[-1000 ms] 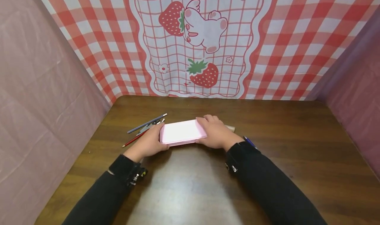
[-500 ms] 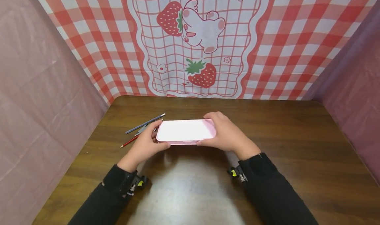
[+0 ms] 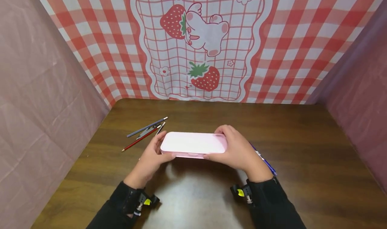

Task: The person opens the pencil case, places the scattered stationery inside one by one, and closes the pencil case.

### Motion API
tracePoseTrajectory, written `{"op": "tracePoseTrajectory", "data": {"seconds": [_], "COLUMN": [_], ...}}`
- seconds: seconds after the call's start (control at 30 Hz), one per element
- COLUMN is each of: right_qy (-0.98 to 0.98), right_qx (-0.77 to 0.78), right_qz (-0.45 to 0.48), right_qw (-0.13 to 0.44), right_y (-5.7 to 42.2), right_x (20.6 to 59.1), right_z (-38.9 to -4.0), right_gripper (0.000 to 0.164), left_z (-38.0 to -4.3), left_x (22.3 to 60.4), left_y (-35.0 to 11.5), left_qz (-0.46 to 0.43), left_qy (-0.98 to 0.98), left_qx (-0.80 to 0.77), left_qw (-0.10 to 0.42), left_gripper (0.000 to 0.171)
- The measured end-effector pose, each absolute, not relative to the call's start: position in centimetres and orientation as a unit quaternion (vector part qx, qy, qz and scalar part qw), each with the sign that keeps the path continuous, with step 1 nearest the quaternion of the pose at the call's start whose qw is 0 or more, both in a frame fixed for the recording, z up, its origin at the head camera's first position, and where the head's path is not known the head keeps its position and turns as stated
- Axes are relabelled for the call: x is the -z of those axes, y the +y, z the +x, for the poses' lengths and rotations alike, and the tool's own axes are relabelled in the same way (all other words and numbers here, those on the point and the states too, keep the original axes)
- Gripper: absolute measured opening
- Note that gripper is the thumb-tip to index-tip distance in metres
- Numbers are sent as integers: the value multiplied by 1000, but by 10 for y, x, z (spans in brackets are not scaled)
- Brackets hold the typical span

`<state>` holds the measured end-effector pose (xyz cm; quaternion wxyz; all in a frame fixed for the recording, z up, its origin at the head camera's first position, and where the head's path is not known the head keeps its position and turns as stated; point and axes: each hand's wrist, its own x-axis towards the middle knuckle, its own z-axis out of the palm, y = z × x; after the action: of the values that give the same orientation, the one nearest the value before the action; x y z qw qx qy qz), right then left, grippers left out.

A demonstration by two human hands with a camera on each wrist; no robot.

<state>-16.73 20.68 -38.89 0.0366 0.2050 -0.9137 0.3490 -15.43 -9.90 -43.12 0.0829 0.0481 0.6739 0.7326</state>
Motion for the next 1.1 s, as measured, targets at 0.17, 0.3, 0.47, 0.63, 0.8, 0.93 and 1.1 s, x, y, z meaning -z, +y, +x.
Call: {"op": "tracePoseTrajectory", "data": {"seconds": [0.17, 0.3, 0.47, 0.63, 0.8, 0.93, 1.1], "right_qy": [-914, -913, -909, -909, -907, -892, -881], "right_qx": [-342, -338, -342, -336, -320, -301, -261], "right_qz": [214, 229, 239, 245, 274, 327, 367], "right_qw": [38, 27, 18, -10, 4, 75, 145], "right_y": [212, 216, 219, 217, 211, 202, 194], "right_x": [394, 397, 399, 399, 397, 394, 393], "right_z": [-161, -159, -160, -163, -162, -160, -155], "right_gripper": [75, 70, 67, 72, 66, 54, 41], "left_z": [-147, -145, -144, -141, -139, -139, -139], "left_x": [438, 444, 447, 447, 446, 446, 447], "left_y": [-95, -88, -81, -85, -90, -90, -88], "left_qz": [58, 69, 69, 70, 79, 84, 79], "left_qy": [663, 635, 564, 544, 549, 541, 513], "left_qx": [-738, -757, -807, -821, -817, -824, -842], "left_qw": [112, 139, 160, 160, 156, 147, 149], "left_gripper": [96, 103, 108, 89, 83, 81, 74]}}
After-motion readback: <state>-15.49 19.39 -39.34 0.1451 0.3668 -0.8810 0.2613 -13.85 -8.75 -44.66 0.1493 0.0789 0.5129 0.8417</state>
